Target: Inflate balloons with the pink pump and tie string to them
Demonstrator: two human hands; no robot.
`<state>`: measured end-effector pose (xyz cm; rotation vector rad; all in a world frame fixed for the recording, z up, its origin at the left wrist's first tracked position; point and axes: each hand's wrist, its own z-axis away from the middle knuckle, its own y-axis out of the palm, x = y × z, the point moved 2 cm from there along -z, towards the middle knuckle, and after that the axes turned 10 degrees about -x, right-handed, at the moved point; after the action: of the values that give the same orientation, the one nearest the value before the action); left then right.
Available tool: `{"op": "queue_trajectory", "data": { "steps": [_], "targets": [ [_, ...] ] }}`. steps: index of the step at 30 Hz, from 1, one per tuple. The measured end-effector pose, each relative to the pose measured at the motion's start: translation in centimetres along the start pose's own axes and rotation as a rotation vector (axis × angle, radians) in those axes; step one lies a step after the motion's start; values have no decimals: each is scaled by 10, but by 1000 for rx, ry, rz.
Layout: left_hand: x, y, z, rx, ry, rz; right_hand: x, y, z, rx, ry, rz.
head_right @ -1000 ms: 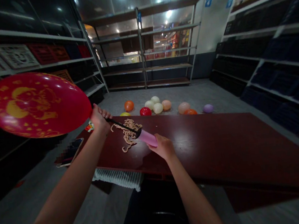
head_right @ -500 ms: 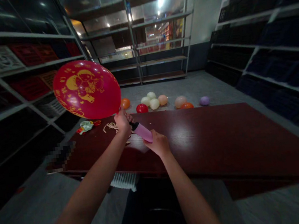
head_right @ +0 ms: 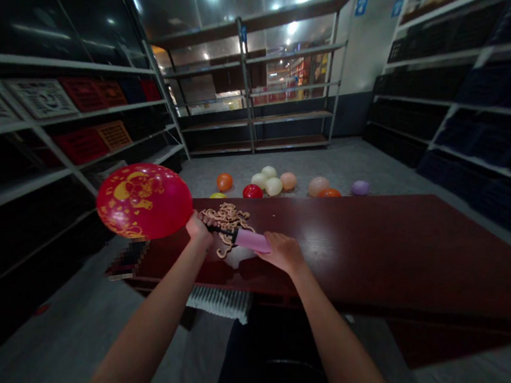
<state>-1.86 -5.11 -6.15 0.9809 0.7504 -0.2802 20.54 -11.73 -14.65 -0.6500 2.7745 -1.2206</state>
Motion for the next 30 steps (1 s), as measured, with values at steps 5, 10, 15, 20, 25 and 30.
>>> {"op": "queue_trajectory", "data": {
  "steps": [5,10,15,20,25,30],
  "targets": [
    [-54,-16,-2,-126,42,7,-1,0,1,-21,-44,-42],
    [-91,-8,1,-29,137,15,-2,3,1,-21,-28,-78],
    [-83,27,8,37,224,61,-6,7,3,-98,28,-51],
    [-53,71,16,109,216,37,-12,12,2,-140,105,-52],
    [5,95,32,210,231,-72,-17,14,2,-172,192,-79],
    [57,101,41,234,163,-177,-20,15,2,-179,275,-49]
  ]
}}
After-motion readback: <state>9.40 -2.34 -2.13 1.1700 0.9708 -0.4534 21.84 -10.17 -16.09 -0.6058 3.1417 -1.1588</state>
